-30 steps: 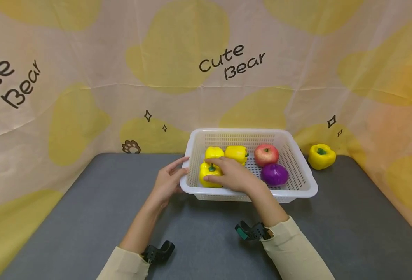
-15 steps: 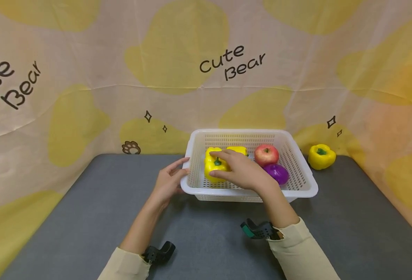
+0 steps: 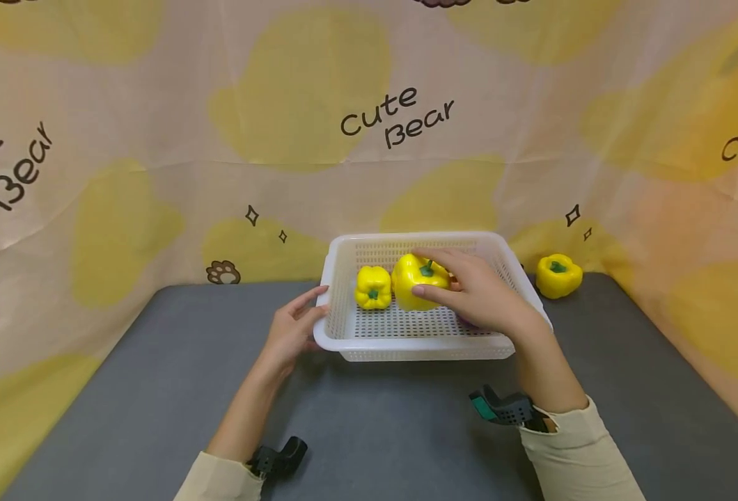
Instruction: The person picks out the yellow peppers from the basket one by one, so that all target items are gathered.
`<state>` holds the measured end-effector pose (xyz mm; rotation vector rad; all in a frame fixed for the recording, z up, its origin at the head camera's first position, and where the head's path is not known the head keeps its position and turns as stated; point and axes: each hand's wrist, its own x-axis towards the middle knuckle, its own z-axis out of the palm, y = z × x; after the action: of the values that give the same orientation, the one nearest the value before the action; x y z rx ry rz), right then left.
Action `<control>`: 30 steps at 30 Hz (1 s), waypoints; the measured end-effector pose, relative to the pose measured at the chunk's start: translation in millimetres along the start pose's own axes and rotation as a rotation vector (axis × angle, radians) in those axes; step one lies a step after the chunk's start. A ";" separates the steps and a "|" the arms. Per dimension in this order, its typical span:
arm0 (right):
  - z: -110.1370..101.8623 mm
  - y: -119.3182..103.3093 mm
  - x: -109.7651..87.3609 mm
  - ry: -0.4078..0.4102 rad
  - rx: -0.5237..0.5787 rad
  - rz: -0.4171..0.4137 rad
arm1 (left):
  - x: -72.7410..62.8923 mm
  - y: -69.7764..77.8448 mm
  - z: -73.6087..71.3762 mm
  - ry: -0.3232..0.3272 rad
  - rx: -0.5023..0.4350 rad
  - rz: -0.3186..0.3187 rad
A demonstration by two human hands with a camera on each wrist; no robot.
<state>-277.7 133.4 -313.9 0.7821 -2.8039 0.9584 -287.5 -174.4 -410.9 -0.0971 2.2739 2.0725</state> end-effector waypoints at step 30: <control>-108.0 90.9 -90.0 0.445 -0.052 0.274 | 0.0 -5.7 -1.4 0.000 0.016 0.003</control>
<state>-253.8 298.4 -298.2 0.1467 -2.5601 0.9480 -287.0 -176.3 -416.4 -0.0928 2.2912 2.0551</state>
